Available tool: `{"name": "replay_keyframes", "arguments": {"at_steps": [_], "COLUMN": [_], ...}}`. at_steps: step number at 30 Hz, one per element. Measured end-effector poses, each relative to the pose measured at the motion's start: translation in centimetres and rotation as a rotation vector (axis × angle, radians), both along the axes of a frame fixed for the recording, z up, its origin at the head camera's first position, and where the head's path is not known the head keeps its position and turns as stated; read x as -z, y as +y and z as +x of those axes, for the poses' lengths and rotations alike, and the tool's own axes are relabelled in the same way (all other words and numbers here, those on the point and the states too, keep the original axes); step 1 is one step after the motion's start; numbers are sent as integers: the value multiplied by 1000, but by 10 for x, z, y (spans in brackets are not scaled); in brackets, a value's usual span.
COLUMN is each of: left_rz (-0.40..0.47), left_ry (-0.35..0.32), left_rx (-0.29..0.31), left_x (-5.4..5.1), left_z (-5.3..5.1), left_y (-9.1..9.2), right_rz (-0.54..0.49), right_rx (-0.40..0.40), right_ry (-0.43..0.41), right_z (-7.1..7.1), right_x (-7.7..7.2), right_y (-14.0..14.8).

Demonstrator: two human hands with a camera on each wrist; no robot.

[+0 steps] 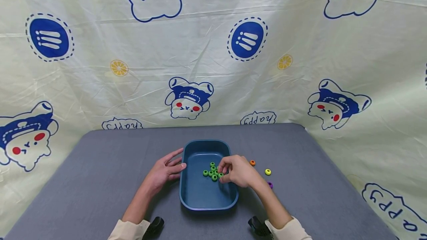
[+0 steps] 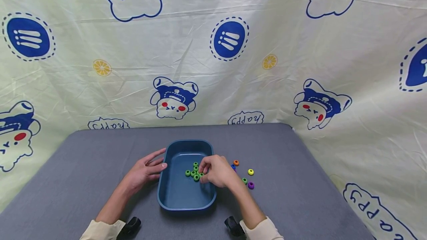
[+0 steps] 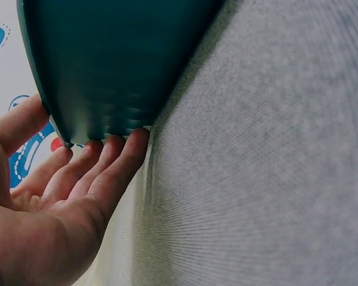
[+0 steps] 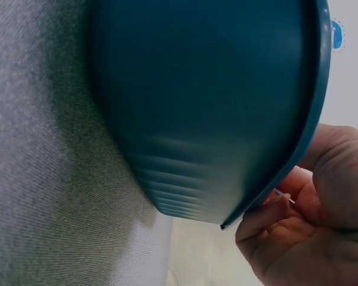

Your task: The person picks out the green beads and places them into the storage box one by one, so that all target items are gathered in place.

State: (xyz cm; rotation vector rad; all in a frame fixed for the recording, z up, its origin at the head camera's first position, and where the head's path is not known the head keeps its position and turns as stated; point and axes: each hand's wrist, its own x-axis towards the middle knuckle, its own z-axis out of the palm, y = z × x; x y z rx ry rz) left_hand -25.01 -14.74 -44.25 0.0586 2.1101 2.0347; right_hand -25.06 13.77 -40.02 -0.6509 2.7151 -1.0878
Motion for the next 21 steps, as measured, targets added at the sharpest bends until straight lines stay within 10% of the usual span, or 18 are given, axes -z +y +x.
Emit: {"name": "replay_keyframes", "arguments": {"at_steps": [21], "left_rz": [-6], "left_ry": [-1], "left_rx": [-11], "left_x": [1], "left_z": [0], "left_y": [0], "right_rz": [12], "right_rx": [14], "right_ry": [-27], "right_z": [1], "right_x": [0], "right_y": [-2]}}
